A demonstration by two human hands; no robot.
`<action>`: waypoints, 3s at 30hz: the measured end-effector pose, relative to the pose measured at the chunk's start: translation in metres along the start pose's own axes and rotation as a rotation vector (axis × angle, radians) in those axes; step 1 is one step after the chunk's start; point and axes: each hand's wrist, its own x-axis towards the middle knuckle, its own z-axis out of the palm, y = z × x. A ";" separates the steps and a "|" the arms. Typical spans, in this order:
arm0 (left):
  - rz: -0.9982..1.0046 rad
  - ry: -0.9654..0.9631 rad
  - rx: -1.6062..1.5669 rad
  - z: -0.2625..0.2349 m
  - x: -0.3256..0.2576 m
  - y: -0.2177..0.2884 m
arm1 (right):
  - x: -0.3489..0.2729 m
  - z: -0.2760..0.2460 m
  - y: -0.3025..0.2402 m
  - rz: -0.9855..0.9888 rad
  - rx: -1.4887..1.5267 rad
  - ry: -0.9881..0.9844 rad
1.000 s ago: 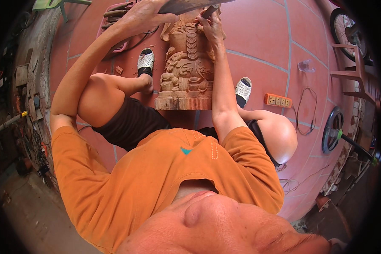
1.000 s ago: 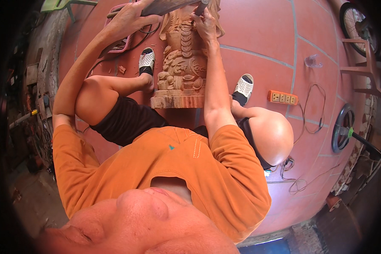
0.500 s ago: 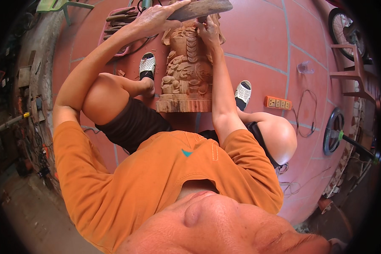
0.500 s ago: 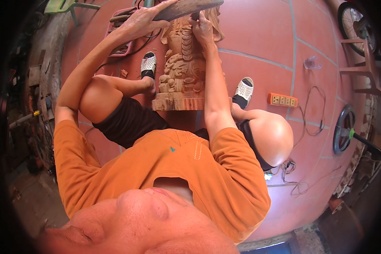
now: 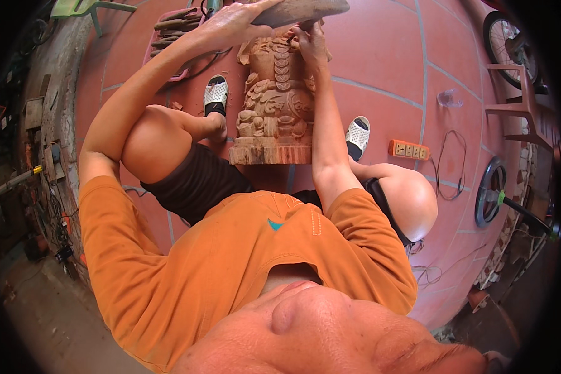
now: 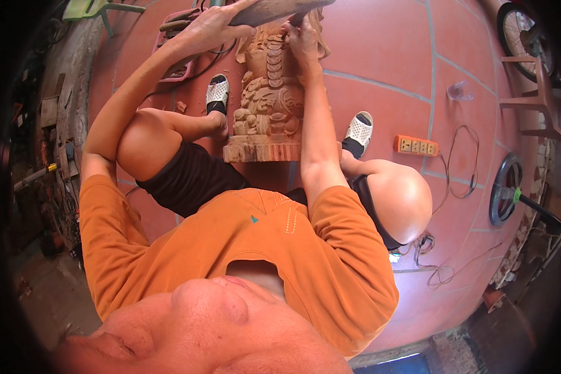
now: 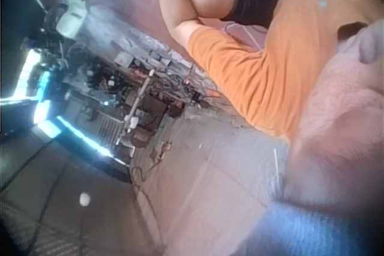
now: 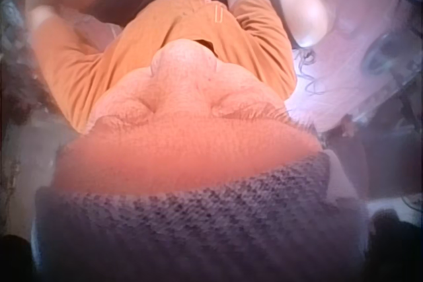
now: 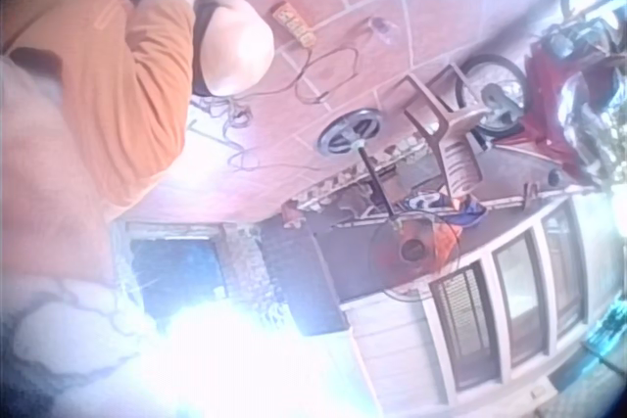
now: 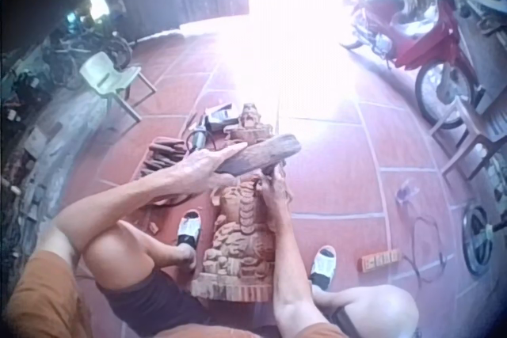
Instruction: The person carves a wooden block using a chisel and mallet, striking the chisel repeatedly to shape intricate details on the surface.
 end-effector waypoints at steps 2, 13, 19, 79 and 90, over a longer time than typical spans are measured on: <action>0.012 0.029 -0.032 -0.004 -0.001 -0.001 | 0.002 -0.009 0.010 0.137 0.135 0.015; 0.088 0.067 -0.077 -0.006 -0.005 0.003 | 0.006 -0.016 0.015 0.054 0.001 -0.036; 0.094 0.115 -0.147 -0.011 -0.004 0.026 | 0.004 -0.015 0.008 0.129 0.016 -0.049; 0.085 0.089 -0.091 -0.019 -0.015 0.028 | -0.011 -0.009 -0.003 0.073 -0.031 -0.023; 0.181 0.090 -0.030 -0.017 -0.016 0.044 | -0.020 0.002 -0.007 0.006 -0.010 0.094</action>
